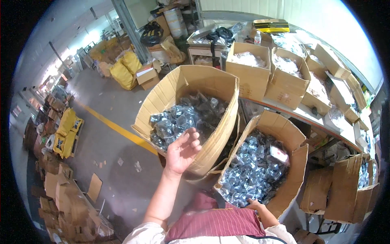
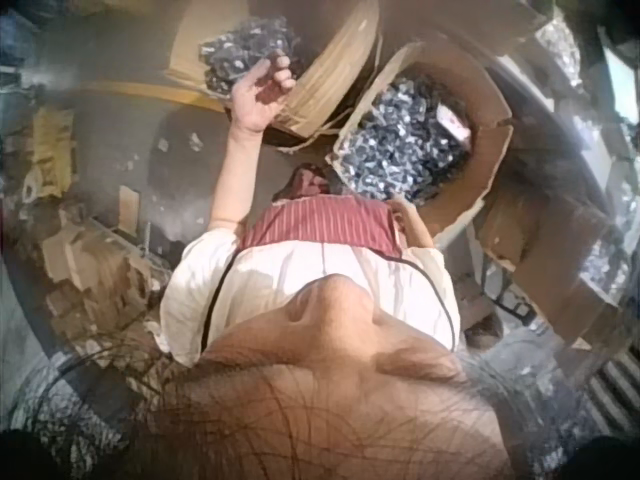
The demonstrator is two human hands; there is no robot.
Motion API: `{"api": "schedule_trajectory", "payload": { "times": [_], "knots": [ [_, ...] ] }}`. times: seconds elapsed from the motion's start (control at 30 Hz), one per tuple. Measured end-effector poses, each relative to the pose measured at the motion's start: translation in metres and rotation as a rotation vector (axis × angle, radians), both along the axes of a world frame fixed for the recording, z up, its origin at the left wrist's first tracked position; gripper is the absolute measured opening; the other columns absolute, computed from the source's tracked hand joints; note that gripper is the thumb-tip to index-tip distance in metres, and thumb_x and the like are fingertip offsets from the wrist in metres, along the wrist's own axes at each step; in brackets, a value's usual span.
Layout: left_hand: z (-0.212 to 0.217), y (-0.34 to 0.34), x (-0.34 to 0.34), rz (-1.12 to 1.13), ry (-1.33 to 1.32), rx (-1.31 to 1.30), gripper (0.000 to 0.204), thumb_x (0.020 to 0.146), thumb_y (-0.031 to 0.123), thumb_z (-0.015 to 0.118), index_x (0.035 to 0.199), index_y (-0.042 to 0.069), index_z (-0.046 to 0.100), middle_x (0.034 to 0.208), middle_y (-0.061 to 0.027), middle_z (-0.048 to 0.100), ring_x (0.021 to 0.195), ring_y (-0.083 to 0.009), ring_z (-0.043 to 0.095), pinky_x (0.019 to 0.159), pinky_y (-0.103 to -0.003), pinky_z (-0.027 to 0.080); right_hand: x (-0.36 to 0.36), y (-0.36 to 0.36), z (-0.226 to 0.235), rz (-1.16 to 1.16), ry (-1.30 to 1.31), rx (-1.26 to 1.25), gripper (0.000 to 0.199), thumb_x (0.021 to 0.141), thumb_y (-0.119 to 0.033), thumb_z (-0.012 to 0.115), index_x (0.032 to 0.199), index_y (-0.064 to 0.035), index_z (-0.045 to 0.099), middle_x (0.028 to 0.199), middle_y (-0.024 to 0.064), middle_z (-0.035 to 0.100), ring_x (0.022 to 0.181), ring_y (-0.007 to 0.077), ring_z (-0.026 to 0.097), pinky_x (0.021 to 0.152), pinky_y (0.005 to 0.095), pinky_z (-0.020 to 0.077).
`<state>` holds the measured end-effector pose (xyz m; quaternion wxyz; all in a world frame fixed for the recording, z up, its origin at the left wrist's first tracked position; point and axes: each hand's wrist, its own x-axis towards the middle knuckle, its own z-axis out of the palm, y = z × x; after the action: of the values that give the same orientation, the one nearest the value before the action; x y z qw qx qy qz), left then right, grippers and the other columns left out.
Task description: The person picks up plastic bags containing black mechanical parts from a large cardboard box, handles the bags to check the contents, and places them into an adjacent box.
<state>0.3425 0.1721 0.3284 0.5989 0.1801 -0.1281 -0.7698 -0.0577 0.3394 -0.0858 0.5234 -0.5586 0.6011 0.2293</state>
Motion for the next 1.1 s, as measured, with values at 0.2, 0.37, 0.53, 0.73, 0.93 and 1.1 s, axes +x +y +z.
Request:
{"api": "schedule_trajectory", "payload": {
  "times": [0.2, 0.37, 0.53, 0.73, 0.93, 1.1],
  "knots": [
    [-0.006, 0.003, 0.007, -0.057, 0.072, -0.132, 0.016, 0.101, 0.012, 0.051, 0.113, 0.002, 0.054, 0.088, -0.0023, 0.045, 0.076, -0.0134, 0.043, 0.071, -0.029, 0.041, 0.001, -0.003, -0.003, -0.017, -0.077, -0.066, 0.083, 0.071, -0.053, 0.077, 0.141, -0.0150, 0.056, 0.143, 0.0297, 0.048, 0.137, 0.0382, 0.043, 0.111, 0.0420, 0.0394],
    [0.003, 0.002, -0.001, 0.046, -0.021, -0.001, 0.023, 0.102, 0.012, 0.051, 0.120, -0.001, 0.057, 0.093, -0.0057, 0.055, 0.078, -0.0160, 0.051, 0.074, -0.031, 0.048, 0.005, 0.008, -0.010, -0.063, -0.076, 0.002, 0.068, 0.075, -0.051, 0.074, 0.131, -0.0155, 0.062, 0.131, 0.0200, 0.061, 0.118, 0.0339, 0.060, 0.097, 0.0438, 0.0488],
    [-0.003, 0.001, 0.002, 0.073, -0.147, 0.004, 0.019, 0.100, 0.007, 0.052, 0.116, 0.001, 0.060, 0.100, -0.0096, 0.063, 0.081, -0.0179, 0.061, 0.078, -0.033, 0.055, 0.002, 0.016, -0.055, 0.040, 0.057, -0.319, 0.049, 0.079, -0.045, 0.071, 0.125, -0.0261, 0.067, 0.118, 0.0188, 0.069, 0.115, 0.0374, 0.063, 0.094, 0.0469, 0.0516],
    [-0.003, 0.014, 0.011, 0.052, -0.101, -0.061, 0.015, 0.100, 0.005, 0.051, 0.112, 0.002, 0.060, 0.097, -0.0073, 0.060, 0.081, -0.0166, 0.058, 0.078, -0.032, 0.055, -0.013, 0.007, -0.012, -0.623, -0.241, -0.201, 0.033, 0.079, -0.021, 0.074, 0.109, -0.0088, 0.074, 0.102, 0.0122, 0.072, 0.095, 0.0265, 0.068, 0.081, 0.0441, 0.0537],
    [-0.008, 0.012, 0.021, -0.042, -0.097, -0.108, 0.015, 0.099, 0.004, 0.050, 0.111, 0.001, 0.059, 0.098, -0.0080, 0.061, 0.083, -0.0178, 0.062, 0.080, -0.033, 0.056, 0.000, -0.058, 0.147, -1.155, -1.005, -0.112, 0.059, 0.061, -0.003, 0.068, 0.119, 0.0047, 0.062, 0.107, 0.0132, 0.070, 0.089, 0.0261, 0.069, 0.076, 0.0399, 0.0586],
    [0.000, 0.000, 0.002, -0.188, -0.375, -0.326, 0.019, 0.098, 0.005, 0.053, 0.115, -0.002, 0.058, 0.104, -0.0116, 0.066, 0.093, -0.0213, 0.068, 0.084, -0.034, 0.058, 0.048, -0.100, 0.290, -1.154, -1.632, -0.198, 0.085, 0.054, -0.009, 0.066, 0.137, 0.0016, 0.048, 0.124, 0.0157, 0.063, 0.109, 0.0288, 0.064, 0.101, 0.0378, 0.0516]
  ]
}}
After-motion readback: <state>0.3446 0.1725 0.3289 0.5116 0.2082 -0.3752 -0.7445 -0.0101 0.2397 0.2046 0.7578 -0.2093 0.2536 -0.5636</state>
